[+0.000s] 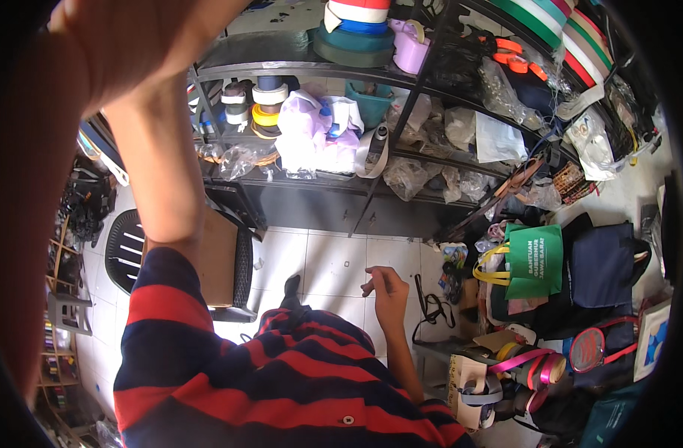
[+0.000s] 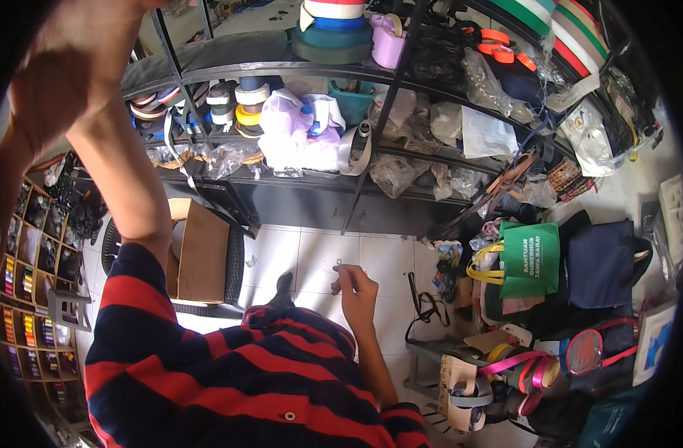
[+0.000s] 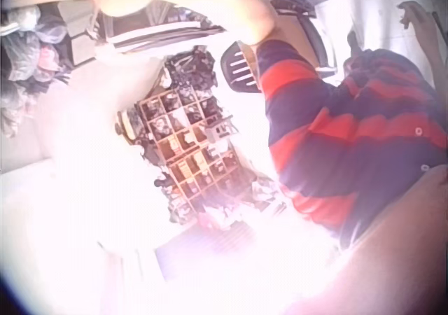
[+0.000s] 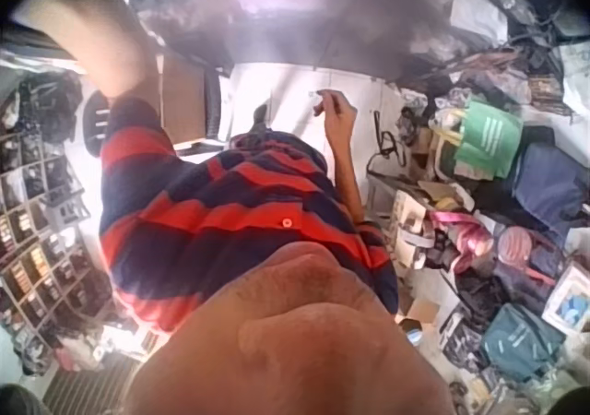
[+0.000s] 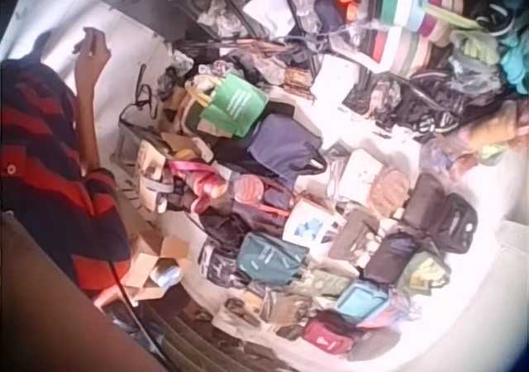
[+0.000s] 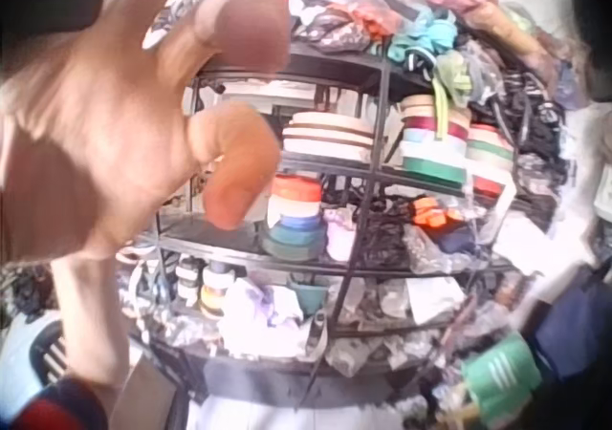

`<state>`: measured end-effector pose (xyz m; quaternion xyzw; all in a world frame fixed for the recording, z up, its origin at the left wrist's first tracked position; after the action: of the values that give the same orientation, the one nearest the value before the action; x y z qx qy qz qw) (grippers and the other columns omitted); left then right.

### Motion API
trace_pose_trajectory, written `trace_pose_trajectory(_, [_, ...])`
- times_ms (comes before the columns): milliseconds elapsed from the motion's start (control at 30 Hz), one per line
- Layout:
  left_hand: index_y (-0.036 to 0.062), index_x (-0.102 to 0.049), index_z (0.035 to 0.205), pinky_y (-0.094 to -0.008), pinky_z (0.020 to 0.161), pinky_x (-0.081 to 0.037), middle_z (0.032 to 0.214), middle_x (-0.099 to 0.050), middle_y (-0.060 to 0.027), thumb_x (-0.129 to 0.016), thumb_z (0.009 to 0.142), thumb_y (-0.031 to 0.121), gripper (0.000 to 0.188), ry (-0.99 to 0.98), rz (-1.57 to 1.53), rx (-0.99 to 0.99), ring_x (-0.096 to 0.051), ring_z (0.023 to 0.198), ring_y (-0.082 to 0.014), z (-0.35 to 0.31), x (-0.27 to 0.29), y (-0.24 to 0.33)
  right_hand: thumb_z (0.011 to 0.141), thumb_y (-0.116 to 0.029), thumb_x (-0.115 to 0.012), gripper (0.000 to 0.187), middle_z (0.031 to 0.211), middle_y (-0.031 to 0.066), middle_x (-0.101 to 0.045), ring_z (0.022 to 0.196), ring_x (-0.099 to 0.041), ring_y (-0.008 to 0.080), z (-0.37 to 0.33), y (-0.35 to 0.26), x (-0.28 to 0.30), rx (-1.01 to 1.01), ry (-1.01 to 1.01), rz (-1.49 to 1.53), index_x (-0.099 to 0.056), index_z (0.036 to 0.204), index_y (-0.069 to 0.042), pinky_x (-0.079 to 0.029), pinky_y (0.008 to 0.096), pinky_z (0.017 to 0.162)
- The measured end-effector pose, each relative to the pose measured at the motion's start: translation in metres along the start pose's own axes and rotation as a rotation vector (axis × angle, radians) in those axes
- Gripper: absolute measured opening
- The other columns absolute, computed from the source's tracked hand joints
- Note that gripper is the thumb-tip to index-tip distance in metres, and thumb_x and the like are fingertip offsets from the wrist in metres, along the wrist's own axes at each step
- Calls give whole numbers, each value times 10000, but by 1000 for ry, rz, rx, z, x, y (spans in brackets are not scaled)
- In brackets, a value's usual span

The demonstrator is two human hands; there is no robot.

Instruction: The person picks up and moves rolls of ribbon and webbing from a shelf and a box, handling the material ends by hand to check and secure them.

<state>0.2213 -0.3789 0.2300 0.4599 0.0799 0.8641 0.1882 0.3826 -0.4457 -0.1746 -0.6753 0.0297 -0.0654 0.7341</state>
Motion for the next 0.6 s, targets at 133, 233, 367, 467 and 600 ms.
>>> trace_pose_trajectory(133, [78,-372,1375,-308,688,-427,1318,-425,-164,-657,688,675,954,2,-4,40,-499,1009,-212,10,-7,-8,933,-85,-530,158,622,65,-600,561,-582,110,-5,4,14,-13,57,26,-626,919,40,-474,244,552])
trace_pose_trajectory(233, [62,-393,1360,-321,734,-422,1321,-438,-164,-667,697,651,928,18,5,83,-494,1048,-223,9,-5,-5,941,-94,-521,171,618,60,-596,562,-577,108,-3,7,12,-14,31,31,-623,919,41,-467,242,552])
trace_pose_trajectory(367, [42,-422,1340,-339,797,-416,1326,-455,-162,-680,709,620,894,61,-6,116,-487,1100,-237,6,-6,-11,947,-90,-501,179,597,57,-576,556,-576,117,-2,3,10,-32,3,-11,-613,915,45,-490,255,598])
trace_pose_trajectory(467, [27,-443,1325,-352,843,-411,1329,-468,-162,-690,718,596,868,125,-79,51,-482,1139,-248,13,-18,-23,948,-95,-503,178,599,54,-578,559,-575,116,-6,6,22,-46,58,-27,-615,922,40,-483,253,597])
trace_pose_trajectory(600, [7,-471,1305,-369,906,-404,1334,-485,-160,-704,730,564,834,376,-253,0,-476,1191,-262,-25,-47,-38,936,-90,-528,156,615,56,-597,562,-580,108,-5,7,24,-9,87,3,-621,931,35,-473,246,563])
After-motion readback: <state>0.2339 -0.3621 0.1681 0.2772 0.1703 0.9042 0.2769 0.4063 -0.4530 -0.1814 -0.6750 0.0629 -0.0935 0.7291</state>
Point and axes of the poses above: each hand's wrist, its own z-axis towards the middle knuckle, its own x-axis out of the back of the hand, y = z × x, the point moved 7 cm from there along z, towards the middle knuckle
